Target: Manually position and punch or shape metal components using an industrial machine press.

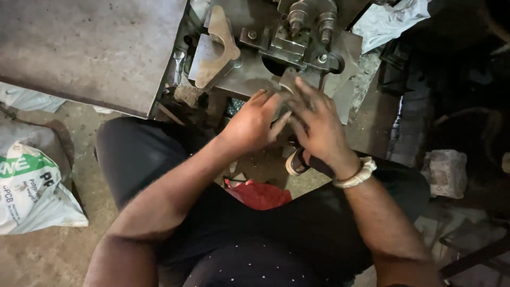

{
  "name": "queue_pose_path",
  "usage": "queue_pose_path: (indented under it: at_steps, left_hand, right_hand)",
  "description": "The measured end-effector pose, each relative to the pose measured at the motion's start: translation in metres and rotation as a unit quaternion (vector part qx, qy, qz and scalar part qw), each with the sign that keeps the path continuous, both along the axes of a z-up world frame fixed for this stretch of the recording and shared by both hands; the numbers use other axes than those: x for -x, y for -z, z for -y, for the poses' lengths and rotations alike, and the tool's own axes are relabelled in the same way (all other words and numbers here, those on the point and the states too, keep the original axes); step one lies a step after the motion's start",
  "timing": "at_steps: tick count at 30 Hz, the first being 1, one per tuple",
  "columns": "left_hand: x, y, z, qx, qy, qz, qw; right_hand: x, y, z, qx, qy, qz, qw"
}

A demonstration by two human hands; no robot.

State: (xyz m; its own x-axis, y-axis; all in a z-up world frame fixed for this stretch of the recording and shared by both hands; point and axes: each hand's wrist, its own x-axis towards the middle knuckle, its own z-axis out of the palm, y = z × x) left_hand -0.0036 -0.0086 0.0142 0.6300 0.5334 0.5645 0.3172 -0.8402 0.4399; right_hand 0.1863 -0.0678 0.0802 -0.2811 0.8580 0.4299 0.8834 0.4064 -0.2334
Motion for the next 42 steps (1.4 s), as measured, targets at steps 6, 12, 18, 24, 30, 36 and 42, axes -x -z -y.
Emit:
queue_pose_path:
  at_steps: [6, 12, 18, 24, 30, 36, 42]
  left_hand:
    - [0.036, -0.071, -0.016, 0.354, -0.063, -0.121, 0.925]
    - [0.074, 0.012, -0.072, -0.017, -0.209, -0.048, 0.977]
    - [0.077, 0.033, -0.082, 0.048, -0.233, -0.101, 0.966]
    - [0.073, 0.029, -0.076, 0.048, -0.225, -0.106, 0.967]
    - [0.06, -0.026, -0.052, 0.083, -0.165, -0.034, 0.982]
    - [0.027, -0.003, -0.039, 0.095, 0.0, 0.008, 0.995]
    - [-0.011, 0.03, -0.024, -0.065, -0.034, -0.11, 0.991]
  right_hand:
    - [-0.01, 0.041, -0.004, 0.055, -0.015, -0.113, 0.992]
    - [-0.019, 0.084, -0.058, 0.325, 0.142, -0.521, 0.777]
    - [-0.037, 0.133, -0.099, 0.32, 0.131, -0.625, 0.7]
    - [-0.028, 0.121, -0.09, 0.321, 0.178, -0.607, 0.704]
    - [-0.036, 0.134, -0.082, 0.338, 0.142, -0.68, 0.635]
    - [-0.043, 0.102, -0.051, 0.323, 0.145, -0.64, 0.682]
    - [-0.105, 0.088, -0.025, 0.191, 0.263, -0.529, 0.784]
